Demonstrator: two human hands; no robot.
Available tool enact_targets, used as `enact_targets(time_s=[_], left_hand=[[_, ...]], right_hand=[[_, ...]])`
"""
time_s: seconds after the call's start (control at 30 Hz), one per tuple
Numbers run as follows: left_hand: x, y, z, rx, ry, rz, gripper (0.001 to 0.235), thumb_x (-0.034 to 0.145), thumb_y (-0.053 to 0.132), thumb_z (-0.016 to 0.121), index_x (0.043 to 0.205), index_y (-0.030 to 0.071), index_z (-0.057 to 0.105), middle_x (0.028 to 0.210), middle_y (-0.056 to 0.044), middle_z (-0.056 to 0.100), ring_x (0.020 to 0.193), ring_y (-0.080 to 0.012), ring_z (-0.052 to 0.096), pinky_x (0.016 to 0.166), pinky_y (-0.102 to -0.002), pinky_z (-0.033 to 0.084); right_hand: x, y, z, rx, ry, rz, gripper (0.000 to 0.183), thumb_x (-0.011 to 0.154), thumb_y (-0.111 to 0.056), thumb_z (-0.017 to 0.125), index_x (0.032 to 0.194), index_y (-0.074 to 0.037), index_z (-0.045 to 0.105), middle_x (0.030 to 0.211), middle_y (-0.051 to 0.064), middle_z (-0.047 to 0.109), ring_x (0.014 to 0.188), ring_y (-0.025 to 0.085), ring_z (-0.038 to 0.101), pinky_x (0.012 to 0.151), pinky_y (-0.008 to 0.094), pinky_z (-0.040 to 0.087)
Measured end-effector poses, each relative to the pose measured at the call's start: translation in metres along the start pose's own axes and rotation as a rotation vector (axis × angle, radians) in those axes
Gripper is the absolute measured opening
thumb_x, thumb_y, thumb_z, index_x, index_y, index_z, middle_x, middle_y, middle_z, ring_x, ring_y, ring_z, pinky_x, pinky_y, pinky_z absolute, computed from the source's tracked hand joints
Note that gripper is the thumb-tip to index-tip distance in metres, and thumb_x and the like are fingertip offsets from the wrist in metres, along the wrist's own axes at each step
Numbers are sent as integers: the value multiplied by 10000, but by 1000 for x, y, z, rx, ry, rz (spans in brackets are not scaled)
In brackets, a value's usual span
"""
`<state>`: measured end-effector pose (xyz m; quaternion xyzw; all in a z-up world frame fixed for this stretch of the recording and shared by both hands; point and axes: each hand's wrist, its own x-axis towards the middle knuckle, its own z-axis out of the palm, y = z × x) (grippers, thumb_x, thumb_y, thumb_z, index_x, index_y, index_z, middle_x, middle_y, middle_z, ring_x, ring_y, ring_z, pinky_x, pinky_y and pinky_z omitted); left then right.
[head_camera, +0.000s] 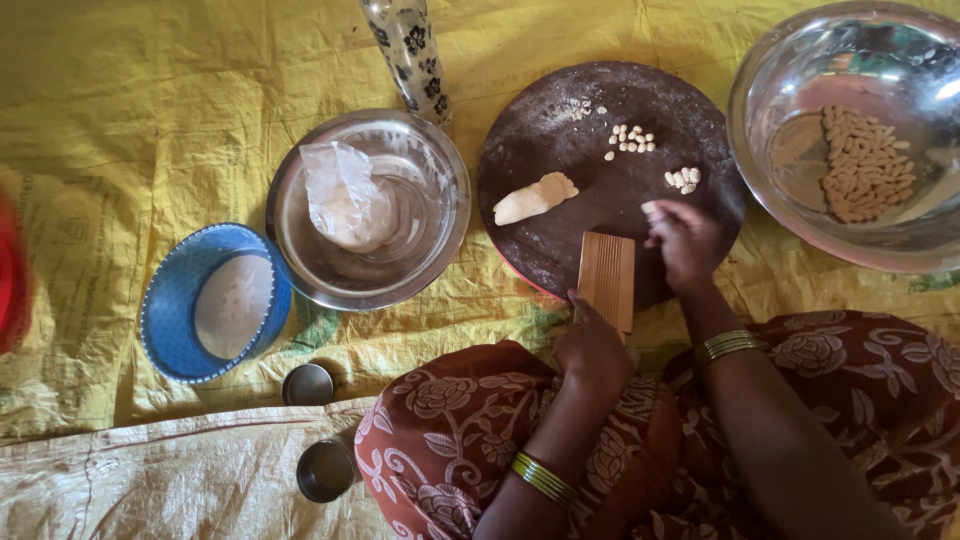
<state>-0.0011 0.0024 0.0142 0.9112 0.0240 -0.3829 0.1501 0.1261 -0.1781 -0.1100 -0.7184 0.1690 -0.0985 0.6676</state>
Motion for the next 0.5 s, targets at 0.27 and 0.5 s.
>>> enact_targets(time_s=[0.27,0.5], left_hand=[[3,-1,2,-11,55,17,1301,857,572,738,1576,-128,-92,1132,-230,694,812,-271,742,637,-380,587],[5,2,-4,17,-40,-32,1281,886,589,703,1611,-95,-102,1096,-228,730,792,-233,746,621,-330,585]], right_hand=[[57,27,-33,132,370,-52,85,997,29,664,1076,5,684,1020,84,711,603,90,630,452,251,530],[72,29,-20,-60,517,88,132,971,24,603,1073,-15,677,950,97,711,573,105,630,408,254,506]])
